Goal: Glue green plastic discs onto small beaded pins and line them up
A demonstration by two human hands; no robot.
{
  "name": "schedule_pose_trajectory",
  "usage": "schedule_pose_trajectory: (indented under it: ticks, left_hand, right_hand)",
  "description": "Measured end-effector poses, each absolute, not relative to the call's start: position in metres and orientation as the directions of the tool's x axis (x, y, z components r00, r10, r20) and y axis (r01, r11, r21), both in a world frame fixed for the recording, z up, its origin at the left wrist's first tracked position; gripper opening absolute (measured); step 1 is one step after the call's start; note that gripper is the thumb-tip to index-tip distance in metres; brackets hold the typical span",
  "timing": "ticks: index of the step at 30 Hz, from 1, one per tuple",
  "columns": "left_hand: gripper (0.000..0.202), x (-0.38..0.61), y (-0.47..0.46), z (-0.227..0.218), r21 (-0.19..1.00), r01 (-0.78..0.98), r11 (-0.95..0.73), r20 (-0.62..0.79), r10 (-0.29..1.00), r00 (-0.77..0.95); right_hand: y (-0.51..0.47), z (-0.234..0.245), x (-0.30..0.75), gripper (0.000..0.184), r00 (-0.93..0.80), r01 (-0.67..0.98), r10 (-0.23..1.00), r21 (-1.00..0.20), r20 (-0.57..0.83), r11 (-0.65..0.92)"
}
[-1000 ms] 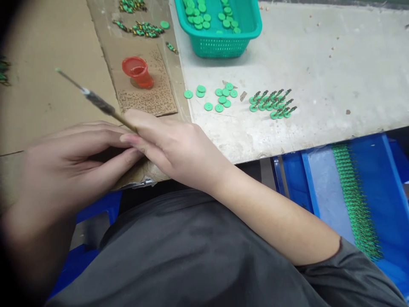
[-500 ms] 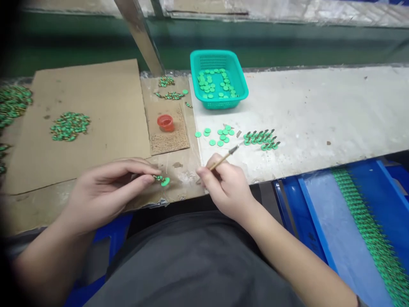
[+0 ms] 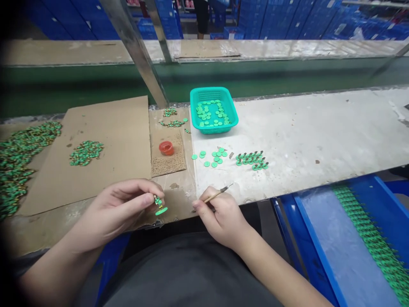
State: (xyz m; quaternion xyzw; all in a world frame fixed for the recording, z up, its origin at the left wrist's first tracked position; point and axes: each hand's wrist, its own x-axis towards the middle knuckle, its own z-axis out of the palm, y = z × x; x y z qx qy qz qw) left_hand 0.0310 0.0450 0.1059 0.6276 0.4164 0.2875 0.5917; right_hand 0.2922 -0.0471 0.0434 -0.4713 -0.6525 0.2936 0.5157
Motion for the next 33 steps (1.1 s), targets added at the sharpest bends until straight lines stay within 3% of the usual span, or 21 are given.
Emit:
schedule_pose_trajectory:
  ticks: [4, 7, 12, 15, 17, 25, 33]
  left_hand:
    - [0.046, 0.038, 0.049, 0.107, 0.961, 0.254, -0.105, -0.04, 0.861, 0.507]
    - [0.04, 0.06, 0.062, 0.107, 0.876, 0.325, -0.355, 0.103, 0.798, 0.593]
    - [0.028, 0.138, 0.098, 0.099, 0.614, 0.228, -0.756, 0.373, 0.532, 0.76]
    - [0.022, 0.188, 0.118, 0.089, 0.371, 0.207, -0.905, 0.479, 0.378, 0.792]
    - [0.019, 0.211, 0.127, 0.082, 0.28, 0.207, -0.937, 0.498, 0.326, 0.803]
    - [0.023, 0.23, 0.136, 0.075, 0.187, 0.197, -0.962, 0.489, 0.266, 0.831]
    - [0.03, 0.236, 0.133, 0.076, 0.129, 0.201, -0.971, 0.483, 0.238, 0.843]
  right_hand:
    - [-0.06, 0.043, 0.297, 0.035, -0.021, 0.269, 0.921, -0.885, 0.389, 0.38]
    - [-0.076, 0.04, 0.307, 0.04, 0.017, 0.276, 0.924, -0.89, 0.383, 0.364]
    - [-0.102, 0.043, 0.335, 0.04, 0.175, 0.361, 0.895, -0.872, 0.41, 0.329]
    - [-0.115, 0.052, 0.355, 0.039, 0.246, 0.398, 0.883, -0.872, 0.4, 0.284]
    - [-0.122, 0.057, 0.367, 0.039, 0.291, 0.401, 0.878, -0.882, 0.381, 0.25]
    - [-0.138, 0.069, 0.408, 0.042, 0.553, 0.329, 0.756, -0.925, 0.351, 0.189]
    - [-0.124, 0.079, 0.417, 0.05, 0.592, 0.285, 0.708, -0.922, 0.385, 0.263]
